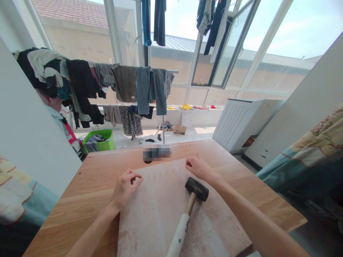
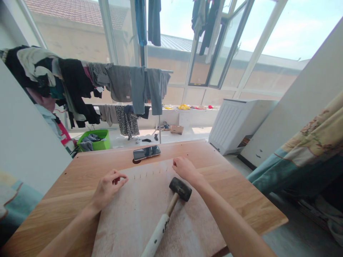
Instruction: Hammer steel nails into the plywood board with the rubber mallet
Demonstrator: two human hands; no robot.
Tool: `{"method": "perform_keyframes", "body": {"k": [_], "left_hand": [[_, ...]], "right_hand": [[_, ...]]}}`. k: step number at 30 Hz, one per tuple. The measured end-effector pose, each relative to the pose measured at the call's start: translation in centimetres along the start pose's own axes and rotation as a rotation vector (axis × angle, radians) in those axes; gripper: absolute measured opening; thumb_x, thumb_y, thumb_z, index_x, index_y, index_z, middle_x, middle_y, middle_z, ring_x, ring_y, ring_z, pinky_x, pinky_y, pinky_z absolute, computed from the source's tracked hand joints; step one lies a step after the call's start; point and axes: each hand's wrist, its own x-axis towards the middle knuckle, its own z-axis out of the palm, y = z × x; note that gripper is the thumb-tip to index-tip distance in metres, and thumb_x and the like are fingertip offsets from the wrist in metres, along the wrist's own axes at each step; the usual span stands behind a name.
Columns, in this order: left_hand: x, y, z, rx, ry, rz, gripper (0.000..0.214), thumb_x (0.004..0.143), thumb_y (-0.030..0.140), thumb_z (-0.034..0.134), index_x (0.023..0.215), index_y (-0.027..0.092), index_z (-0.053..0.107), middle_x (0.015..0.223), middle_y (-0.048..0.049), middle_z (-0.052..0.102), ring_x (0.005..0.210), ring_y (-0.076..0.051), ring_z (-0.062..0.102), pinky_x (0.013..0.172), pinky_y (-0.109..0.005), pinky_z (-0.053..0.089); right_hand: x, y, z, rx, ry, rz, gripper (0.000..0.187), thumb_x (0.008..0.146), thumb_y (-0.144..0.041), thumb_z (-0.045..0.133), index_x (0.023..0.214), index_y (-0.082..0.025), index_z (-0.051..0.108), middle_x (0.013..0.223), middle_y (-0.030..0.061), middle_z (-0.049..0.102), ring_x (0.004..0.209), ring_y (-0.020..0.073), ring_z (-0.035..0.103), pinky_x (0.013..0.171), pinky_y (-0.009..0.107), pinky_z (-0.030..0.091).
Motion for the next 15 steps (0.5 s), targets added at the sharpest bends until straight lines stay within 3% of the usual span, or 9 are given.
{"method": "perform_keyframes", "body": {"k": [15], "left_hand": [[-0.5,0.4,0.6,-0.023,0.099,0.014,0.025,0.081,0.043,0.064,0.074,0.022,0.077,0.068,0.0002,0.056,0.06,-0.014,0.052,0.06,-0.026,0.043]], "right_hand": [[0.5,-1.7,0.1,0.024,-0.037,-0.148,0.026,0.098,-0.034,0.062,0.118,-0.018,0.065,0.119,0.0073,0.068,0.101,0.0211,0.068,0.088,0.042,0.058]]}}
